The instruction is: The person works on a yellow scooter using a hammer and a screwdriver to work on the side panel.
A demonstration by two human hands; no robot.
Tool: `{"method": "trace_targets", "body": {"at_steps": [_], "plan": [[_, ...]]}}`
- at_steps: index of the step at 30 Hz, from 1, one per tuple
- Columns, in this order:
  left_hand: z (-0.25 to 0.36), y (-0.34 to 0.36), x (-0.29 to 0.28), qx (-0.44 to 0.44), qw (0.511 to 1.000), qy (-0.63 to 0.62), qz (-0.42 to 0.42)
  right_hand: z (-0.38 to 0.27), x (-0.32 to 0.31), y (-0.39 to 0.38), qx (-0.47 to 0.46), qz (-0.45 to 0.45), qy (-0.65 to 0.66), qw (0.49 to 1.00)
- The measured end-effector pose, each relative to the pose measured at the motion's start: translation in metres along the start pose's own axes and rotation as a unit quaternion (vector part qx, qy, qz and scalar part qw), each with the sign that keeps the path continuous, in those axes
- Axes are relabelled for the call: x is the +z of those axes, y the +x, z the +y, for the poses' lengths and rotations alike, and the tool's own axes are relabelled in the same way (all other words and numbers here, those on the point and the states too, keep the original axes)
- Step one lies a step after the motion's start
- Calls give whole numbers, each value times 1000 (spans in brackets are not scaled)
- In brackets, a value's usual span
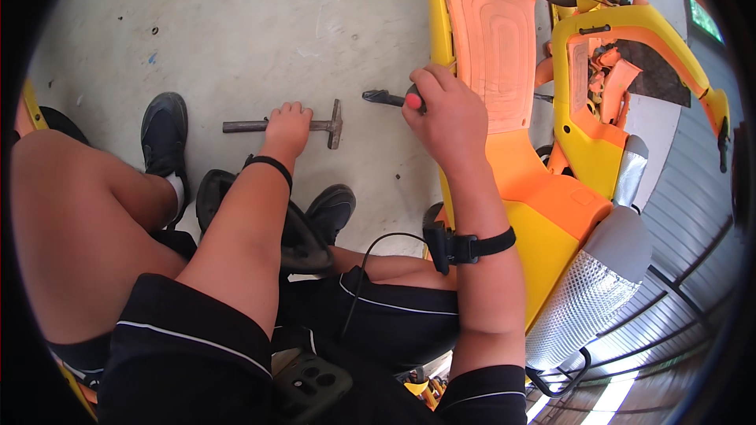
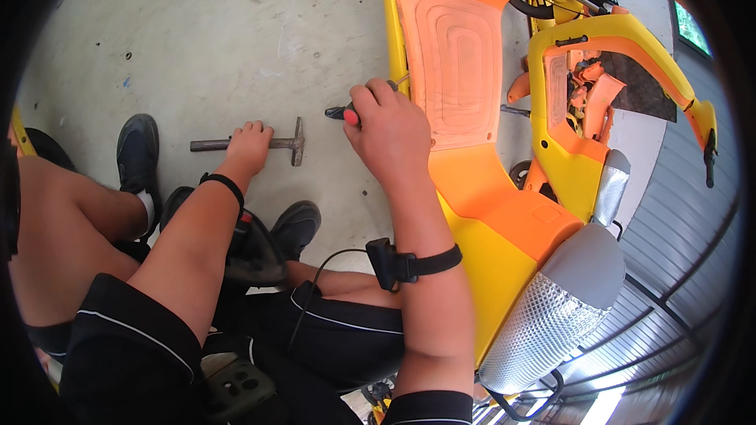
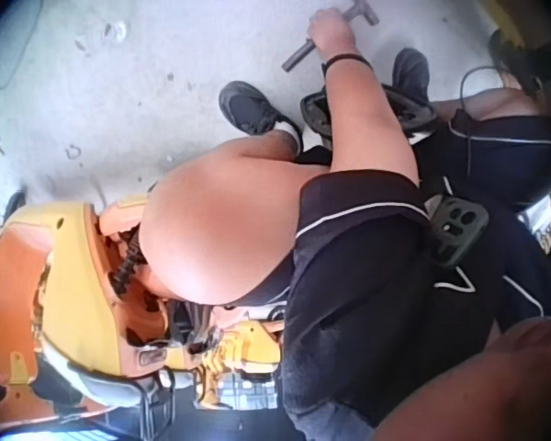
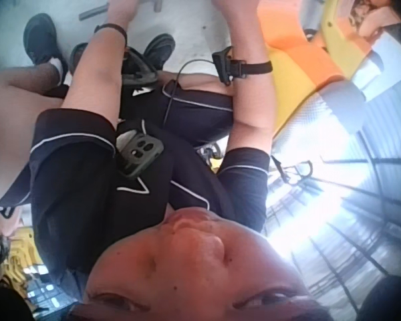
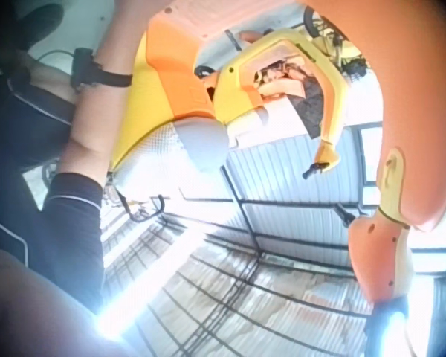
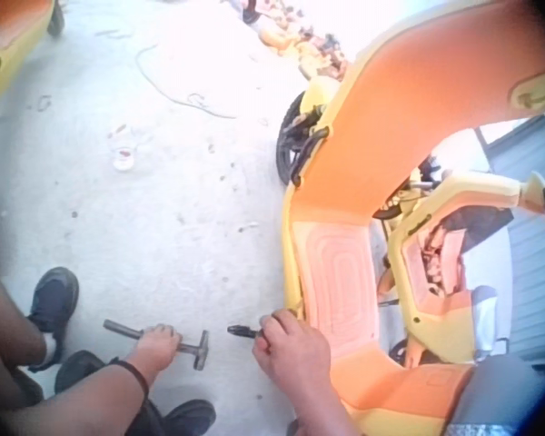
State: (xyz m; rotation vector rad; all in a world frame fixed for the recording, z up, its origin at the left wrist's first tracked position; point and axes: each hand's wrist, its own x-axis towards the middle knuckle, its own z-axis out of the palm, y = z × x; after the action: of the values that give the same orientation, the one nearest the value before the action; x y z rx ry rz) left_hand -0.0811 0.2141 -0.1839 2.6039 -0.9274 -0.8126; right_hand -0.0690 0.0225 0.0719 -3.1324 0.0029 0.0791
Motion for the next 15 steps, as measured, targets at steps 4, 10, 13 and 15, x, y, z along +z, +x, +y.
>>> {"method": "trace_targets", "body": {"at_steps": [4, 10, 13, 15], "plan": [[-13, 11, 9, 8, 998, 58, -18, -8, 0, -12, 56, -50, 12, 997], [-14, 7, 11, 81, 987, 135, -21, 5, 13, -14, -46, -14, -7, 999], [-9, 5, -6, 32, 994, 80, -65, 9, 19, -9, -54, -61, 32, 996], [-8, 4, -25, 10, 992, -74, -106, 11, 20, -4, -59, -110, 35, 992]]}}
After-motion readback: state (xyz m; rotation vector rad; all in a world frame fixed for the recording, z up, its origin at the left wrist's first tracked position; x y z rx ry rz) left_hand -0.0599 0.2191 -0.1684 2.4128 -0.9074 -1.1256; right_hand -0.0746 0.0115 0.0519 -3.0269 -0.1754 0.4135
